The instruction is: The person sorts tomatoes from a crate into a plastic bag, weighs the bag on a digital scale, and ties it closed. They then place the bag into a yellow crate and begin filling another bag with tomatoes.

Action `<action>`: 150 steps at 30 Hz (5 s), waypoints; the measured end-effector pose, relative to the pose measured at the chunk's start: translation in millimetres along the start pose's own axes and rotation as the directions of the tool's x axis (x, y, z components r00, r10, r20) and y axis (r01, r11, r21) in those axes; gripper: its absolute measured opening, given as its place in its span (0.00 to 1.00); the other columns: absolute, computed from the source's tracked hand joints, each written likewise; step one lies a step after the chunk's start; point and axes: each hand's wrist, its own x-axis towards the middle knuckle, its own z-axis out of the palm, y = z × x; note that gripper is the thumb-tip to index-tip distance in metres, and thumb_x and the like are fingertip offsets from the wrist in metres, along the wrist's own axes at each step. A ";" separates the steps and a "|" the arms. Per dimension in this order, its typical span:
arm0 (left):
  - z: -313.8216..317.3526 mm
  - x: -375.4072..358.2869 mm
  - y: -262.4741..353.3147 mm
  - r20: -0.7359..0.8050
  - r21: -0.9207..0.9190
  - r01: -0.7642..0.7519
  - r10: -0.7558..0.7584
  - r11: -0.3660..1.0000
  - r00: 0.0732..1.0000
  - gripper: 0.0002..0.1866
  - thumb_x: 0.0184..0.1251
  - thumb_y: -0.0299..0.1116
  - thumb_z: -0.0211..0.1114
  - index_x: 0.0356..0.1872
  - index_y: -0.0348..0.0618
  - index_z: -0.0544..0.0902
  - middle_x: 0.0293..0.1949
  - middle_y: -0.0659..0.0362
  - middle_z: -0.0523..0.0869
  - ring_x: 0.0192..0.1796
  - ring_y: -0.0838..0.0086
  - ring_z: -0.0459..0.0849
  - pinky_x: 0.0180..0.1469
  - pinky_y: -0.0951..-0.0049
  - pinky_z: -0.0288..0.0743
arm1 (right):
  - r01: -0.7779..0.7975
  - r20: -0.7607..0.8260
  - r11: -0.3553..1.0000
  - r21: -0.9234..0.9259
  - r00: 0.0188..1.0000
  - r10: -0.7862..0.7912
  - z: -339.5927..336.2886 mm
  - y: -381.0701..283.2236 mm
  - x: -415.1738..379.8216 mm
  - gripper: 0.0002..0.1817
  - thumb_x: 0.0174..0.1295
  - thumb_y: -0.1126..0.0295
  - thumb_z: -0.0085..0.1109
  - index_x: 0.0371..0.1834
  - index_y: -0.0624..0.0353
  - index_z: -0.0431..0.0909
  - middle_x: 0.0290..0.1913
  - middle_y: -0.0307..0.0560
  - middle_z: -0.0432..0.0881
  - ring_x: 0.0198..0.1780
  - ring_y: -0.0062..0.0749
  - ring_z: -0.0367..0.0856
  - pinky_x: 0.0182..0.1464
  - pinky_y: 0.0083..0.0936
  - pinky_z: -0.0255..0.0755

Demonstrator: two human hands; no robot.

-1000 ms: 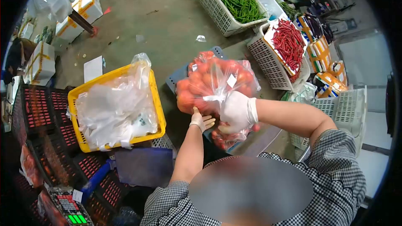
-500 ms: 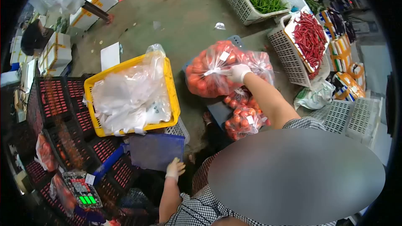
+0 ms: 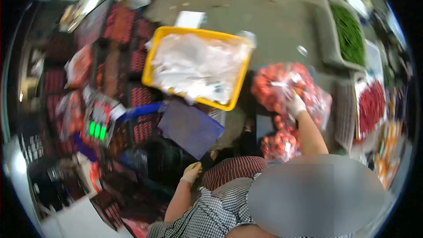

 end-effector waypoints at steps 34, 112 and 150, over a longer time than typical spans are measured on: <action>-5.5 -7.4 -271.7 -0.157 -0.820 -0.050 -0.140 0.570 0.978 0.14 0.60 0.36 0.63 0.43 0.37 0.77 0.33 0.51 0.82 0.29 0.64 0.78 0.30 0.67 0.74 | -0.046 -0.010 0.593 0.804 0.996 0.091 -233.7 -219.2 117.8 0.18 0.60 0.57 0.55 0.43 0.57 0.85 0.44 0.54 0.85 0.47 0.43 0.83 0.52 0.31 0.74; 3.8 -87.9 109.6 -0.717 -0.538 -0.703 0.185 0.465 0.672 0.23 0.66 0.40 0.63 0.56 0.34 0.78 0.54 0.53 0.82 0.55 0.73 0.79 0.58 0.75 0.70 | 0.406 -0.329 -0.098 0.909 0.551 -0.767 -395.7 -291.1 108.8 0.09 0.57 0.80 0.54 0.41 0.60 0.76 0.37 0.40 0.74 0.38 0.30 0.74 0.41 0.24 0.71; 178.6 -247.6 -473.7 -0.315 0.433 -0.771 -0.880 -0.466 0.355 0.10 0.64 0.30 0.60 0.21 0.44 0.74 0.22 0.62 0.76 0.23 0.78 0.73 0.28 0.75 0.69 | 0.578 0.011 0.054 0.814 0.078 -0.997 -280.3 -794.1 -246.6 0.08 0.59 0.69 0.58 0.29 0.62 0.76 0.26 0.50 0.76 0.28 0.38 0.75 0.34 0.32 0.71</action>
